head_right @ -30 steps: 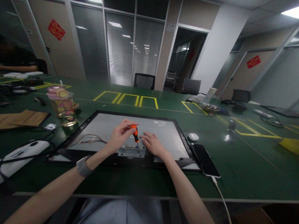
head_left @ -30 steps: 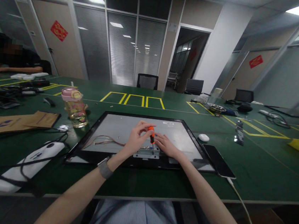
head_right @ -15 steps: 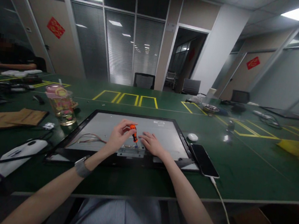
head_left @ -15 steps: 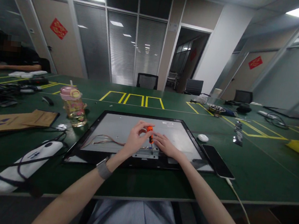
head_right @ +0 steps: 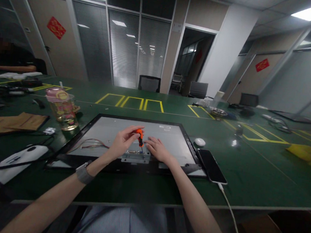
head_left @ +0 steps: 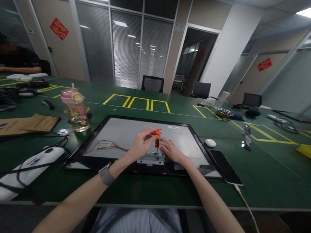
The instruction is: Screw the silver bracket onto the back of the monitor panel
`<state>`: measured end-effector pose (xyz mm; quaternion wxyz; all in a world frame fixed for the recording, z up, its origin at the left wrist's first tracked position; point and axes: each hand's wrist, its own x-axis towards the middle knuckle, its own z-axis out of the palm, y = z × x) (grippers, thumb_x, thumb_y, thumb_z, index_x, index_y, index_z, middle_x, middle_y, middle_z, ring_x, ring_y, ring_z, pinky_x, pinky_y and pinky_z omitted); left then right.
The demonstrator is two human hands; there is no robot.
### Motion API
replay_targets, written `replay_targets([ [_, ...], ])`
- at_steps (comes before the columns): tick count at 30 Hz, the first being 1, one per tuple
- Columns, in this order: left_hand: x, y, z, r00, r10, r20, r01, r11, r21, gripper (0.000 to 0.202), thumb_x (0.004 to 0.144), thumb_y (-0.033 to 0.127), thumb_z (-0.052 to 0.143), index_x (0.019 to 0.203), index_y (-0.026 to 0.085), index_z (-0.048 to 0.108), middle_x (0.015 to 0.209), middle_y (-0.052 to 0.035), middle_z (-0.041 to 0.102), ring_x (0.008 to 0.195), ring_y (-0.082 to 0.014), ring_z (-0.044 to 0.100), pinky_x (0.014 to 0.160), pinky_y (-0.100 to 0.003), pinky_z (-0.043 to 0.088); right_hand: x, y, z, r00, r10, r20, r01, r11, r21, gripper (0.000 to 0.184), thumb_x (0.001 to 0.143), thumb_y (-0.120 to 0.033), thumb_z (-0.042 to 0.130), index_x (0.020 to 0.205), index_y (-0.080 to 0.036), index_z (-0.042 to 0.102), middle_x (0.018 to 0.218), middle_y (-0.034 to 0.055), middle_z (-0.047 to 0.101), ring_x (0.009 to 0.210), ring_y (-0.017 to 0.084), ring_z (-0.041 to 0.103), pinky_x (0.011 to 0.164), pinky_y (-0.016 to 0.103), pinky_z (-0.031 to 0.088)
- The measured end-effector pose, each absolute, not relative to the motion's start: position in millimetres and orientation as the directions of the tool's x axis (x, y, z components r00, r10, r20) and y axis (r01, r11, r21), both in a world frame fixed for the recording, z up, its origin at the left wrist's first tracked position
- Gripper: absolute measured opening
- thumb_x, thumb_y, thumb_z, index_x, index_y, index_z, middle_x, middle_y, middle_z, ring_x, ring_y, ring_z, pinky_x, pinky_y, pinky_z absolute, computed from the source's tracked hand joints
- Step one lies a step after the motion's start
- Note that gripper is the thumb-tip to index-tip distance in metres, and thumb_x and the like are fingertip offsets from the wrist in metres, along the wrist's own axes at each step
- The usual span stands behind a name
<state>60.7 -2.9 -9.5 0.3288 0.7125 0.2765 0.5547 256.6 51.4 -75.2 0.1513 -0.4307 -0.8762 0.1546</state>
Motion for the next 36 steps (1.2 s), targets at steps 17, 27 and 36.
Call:
replay_targets([
  [17, 64.3, -6.7, -10.1, 0.098, 0.746, 0.659, 0.091, -0.666, 0.74, 0.019, 0.085, 0.026, 0.055, 0.097, 0.016, 0.065, 0.096, -0.0066, 0.059, 0.088, -0.0148, 0.059, 0.079, -0.026, 0.05, 258.2, 55.2, -79.4, -0.584, 0.799, 0.141, 0.705, 0.586, -0.399, 0.046, 0.095, -0.044, 0.023, 0.131, -0.026, 0.046, 0.144, 0.0078, 0.038, 0.136, 0.024, 0.028, 0.109, 0.051, 0.016],
  [27, 64.3, -8.9, -7.7, 0.223, 0.762, 0.608, -0.023, -0.62, 0.784, 0.026, 0.089, 0.025, 0.047, 0.111, 0.018, 0.059, 0.109, -0.0085, 0.059, 0.098, -0.0171, 0.059, 0.089, -0.032, 0.048, 257.1, 51.7, -76.3, -0.584, 0.801, 0.133, 0.705, 0.582, -0.406, 0.045, 0.095, -0.042, 0.024, 0.13, -0.026, 0.047, 0.144, 0.0068, 0.038, 0.137, 0.024, 0.026, 0.11, 0.052, 0.015],
  [36, 63.8, -5.4, -9.7, 0.131, 0.747, 0.651, 0.037, -0.66, 0.75, 0.024, 0.088, 0.028, 0.049, 0.105, 0.018, 0.064, 0.105, -0.0078, 0.055, 0.096, -0.0163, 0.057, 0.086, -0.029, 0.048, 257.9, 53.0, -79.2, -0.584, 0.798, 0.149, 0.7, 0.589, -0.403, 0.045, 0.095, -0.042, 0.024, 0.129, -0.025, 0.048, 0.144, 0.0077, 0.039, 0.136, 0.023, 0.026, 0.11, 0.051, 0.016],
])
